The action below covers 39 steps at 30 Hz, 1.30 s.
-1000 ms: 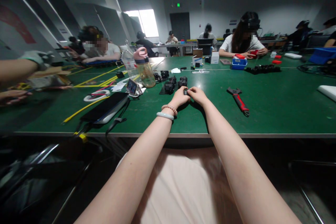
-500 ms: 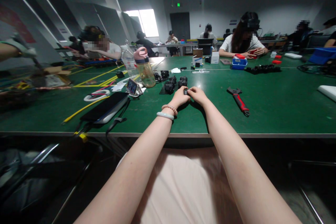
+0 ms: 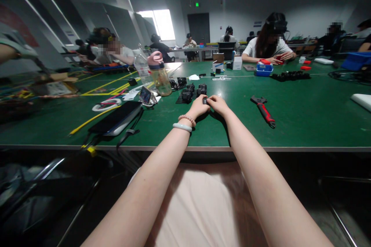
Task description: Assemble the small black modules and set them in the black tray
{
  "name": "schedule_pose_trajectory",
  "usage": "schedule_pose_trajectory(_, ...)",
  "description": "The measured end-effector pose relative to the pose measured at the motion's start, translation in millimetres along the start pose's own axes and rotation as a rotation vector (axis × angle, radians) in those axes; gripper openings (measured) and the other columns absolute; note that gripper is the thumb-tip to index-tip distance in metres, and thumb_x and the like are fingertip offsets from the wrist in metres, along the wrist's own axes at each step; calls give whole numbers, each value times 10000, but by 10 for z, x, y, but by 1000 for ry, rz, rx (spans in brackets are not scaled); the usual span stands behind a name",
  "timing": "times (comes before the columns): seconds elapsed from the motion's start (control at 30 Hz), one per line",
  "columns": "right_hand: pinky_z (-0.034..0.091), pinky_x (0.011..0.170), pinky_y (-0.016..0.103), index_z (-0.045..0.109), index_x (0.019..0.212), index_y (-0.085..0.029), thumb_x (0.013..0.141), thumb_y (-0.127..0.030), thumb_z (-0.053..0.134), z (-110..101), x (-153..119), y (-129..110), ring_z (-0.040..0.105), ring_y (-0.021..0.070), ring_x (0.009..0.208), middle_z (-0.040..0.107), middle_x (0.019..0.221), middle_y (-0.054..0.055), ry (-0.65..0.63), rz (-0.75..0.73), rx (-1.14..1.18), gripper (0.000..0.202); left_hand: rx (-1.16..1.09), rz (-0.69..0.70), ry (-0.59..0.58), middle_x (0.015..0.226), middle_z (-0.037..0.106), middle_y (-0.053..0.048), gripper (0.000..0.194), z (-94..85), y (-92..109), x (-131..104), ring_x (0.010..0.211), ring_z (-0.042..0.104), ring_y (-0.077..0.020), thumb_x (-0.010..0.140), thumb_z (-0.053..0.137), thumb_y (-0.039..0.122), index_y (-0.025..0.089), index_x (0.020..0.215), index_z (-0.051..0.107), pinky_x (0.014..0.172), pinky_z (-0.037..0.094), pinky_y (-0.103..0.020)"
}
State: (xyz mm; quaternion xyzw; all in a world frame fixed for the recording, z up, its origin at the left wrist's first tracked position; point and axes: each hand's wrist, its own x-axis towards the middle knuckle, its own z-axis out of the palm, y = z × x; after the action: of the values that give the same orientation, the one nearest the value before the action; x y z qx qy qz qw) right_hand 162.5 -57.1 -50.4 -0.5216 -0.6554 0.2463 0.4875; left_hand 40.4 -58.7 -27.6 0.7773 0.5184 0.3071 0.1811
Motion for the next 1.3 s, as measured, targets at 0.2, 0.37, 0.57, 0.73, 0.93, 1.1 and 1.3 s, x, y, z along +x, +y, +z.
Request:
schedule_pose_trajectory(0.2, 387, 700, 260, 566, 782, -166, 686, -366, 442, -2, 1, -2, 512, 125, 736, 596, 777, 11, -3, -6, -2, 254, -11, 15, -1, 989, 549, -57, 515, -16, 16, -12, 873, 515, -178, 554, 562, 180, 174, 1053, 436, 737, 405, -252)
schedule_pose_trajectory(0.37, 387, 708, 259, 563, 804, -166, 689, -355, 440, 7, 10, 19, 509, 121, 744, 594, 794, 11, 3, -15, 5, 253, 3, -14, -9, 1010, 543, -57, 513, -27, 45, -29, 896, 508, -179, 564, 560, 176, 176, 1061, 433, 755, 397, -254)
schedule_pose_trajectory(0.57, 384, 721, 263, 561, 814, -172, 676, -331, 455, 13, 23, 37, 507, 120, 753, 592, 805, 7, 3, -17, 13, 236, -5, 10, 0, 1005, 547, -57, 498, -14, 24, -18, 893, 507, -175, 569, 555, 172, 174, 1054, 438, 756, 393, -251)
schedule_pose_trajectory(0.73, 385, 711, 257, 563, 816, -169, 678, -319, 444, 15, 19, 24, 505, 114, 734, 591, 790, 3, -1, -12, 16, 237, -1, 3, -12, 993, 553, -57, 485, -26, 45, -28, 881, 512, -171, 572, 549, 159, 170, 1046, 444, 749, 396, -242)
schedule_pose_trajectory(0.93, 385, 699, 254, 567, 809, -169, 679, -329, 442, 2, 11, 5, 503, 114, 723, 592, 786, 3, -7, 1, 3, 242, 7, -15, -24, 1002, 551, -61, 501, -46, 84, -45, 874, 515, -172, 571, 551, 160, 169, 1058, 437, 738, 402, -244)
schedule_pose_trajectory(1.1, 385, 681, 250, 567, 804, -171, 682, -342, 435, 4, 8, 16, 501, 117, 715, 592, 775, 2, -1, -8, -2, 248, 10, 11, -12, 1005, 548, -68, 511, -34, 60, -31, 881, 515, -179, 569, 553, 168, 165, 1066, 431, 741, 403, -246)
schedule_pose_trajectory(1.3, 385, 675, 249, 569, 802, -173, 685, -356, 433, -2, 3, 19, 502, 119, 717, 593, 770, 1, -3, -10, -19, 257, 5, 49, 8, 990, 555, -69, 496, -6, 19, -5, 870, 521, -173, 572, 541, 167, 162, 1057, 435, 732, 406, -235)
